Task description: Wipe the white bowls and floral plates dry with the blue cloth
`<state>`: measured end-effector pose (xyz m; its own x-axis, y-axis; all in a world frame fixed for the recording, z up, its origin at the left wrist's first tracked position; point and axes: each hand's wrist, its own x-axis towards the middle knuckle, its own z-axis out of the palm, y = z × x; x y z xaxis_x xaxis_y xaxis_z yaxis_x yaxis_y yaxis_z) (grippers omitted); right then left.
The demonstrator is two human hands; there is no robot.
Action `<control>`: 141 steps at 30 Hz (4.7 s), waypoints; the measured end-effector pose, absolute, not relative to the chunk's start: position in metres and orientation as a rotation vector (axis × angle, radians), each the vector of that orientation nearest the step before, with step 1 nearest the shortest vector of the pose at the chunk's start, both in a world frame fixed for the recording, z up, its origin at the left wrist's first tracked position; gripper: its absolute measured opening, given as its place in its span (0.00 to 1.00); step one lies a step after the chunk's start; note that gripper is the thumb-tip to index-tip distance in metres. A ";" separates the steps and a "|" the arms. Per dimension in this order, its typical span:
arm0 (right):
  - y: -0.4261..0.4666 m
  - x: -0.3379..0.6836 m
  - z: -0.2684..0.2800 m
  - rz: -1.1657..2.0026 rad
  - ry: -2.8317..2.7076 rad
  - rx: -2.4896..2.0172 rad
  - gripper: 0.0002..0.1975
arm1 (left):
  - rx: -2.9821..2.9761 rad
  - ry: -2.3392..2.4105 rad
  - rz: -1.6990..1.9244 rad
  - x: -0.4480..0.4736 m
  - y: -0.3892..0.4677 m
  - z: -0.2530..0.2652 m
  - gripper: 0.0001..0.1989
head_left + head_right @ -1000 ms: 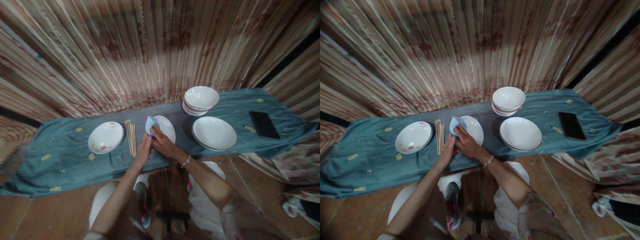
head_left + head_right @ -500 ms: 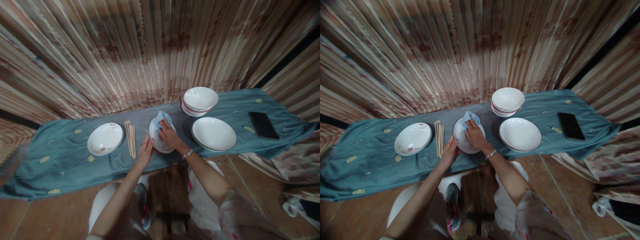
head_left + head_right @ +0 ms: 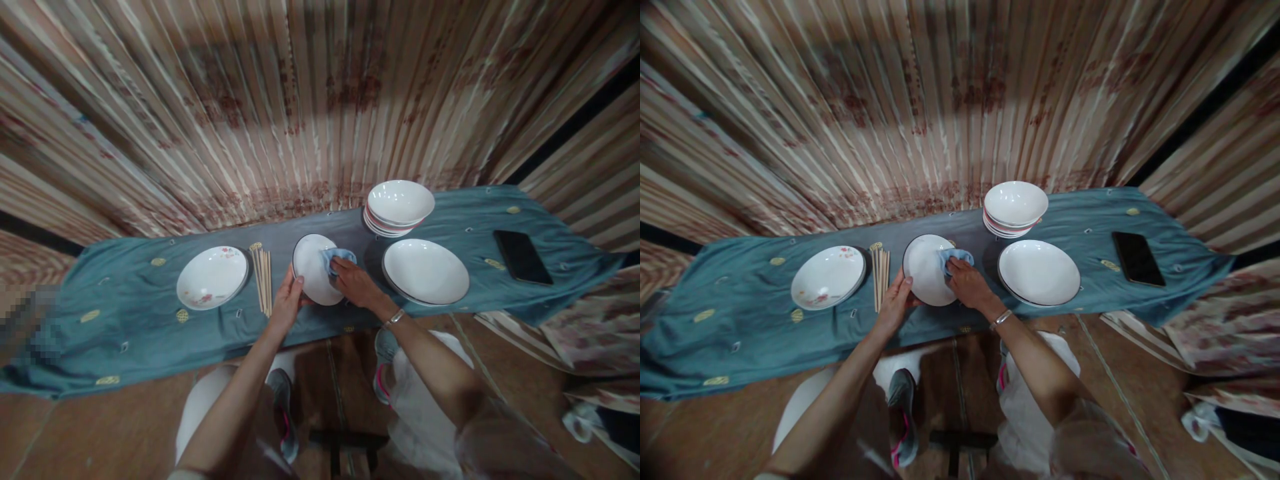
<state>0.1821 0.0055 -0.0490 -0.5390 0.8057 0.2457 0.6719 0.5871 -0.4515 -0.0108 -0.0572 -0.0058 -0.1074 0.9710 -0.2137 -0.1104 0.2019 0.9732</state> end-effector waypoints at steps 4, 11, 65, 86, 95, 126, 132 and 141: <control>-0.004 0.192 -0.047 0.476 -2.429 -1.154 0.20 | 0.900 1.322 1.183 -0.011 -0.057 -0.007 0.37; -0.020 0.198 -0.044 0.680 -2.420 -1.052 0.20 | 0.905 1.294 1.201 -0.013 -0.057 -0.012 0.36; -0.002 0.171 -0.059 0.669 -2.031 -1.201 0.06 | 0.915 0.975 1.153 -0.009 -0.063 -0.015 0.63; -0.022 0.142 -0.016 1.025 -1.939 -0.717 0.11 | 0.959 1.010 1.130 -0.011 -0.062 -0.017 0.66; -0.011 0.136 -0.014 0.830 -1.915 -0.849 0.05 | 1.030 1.011 1.122 -0.008 -0.066 -0.014 0.60; -0.016 0.182 -0.058 0.534 -2.194 -1.217 0.12 | 0.875 1.022 1.156 -0.003 -0.062 -0.016 0.68; -0.040 0.182 -0.030 0.720 -2.198 -1.152 0.11 | 0.851 1.025 1.180 -0.002 -0.060 -0.012 0.64; -0.047 0.187 -0.034 0.628 -2.291 -0.964 0.14 | 0.721 1.060 1.232 0.001 -0.061 -0.002 0.62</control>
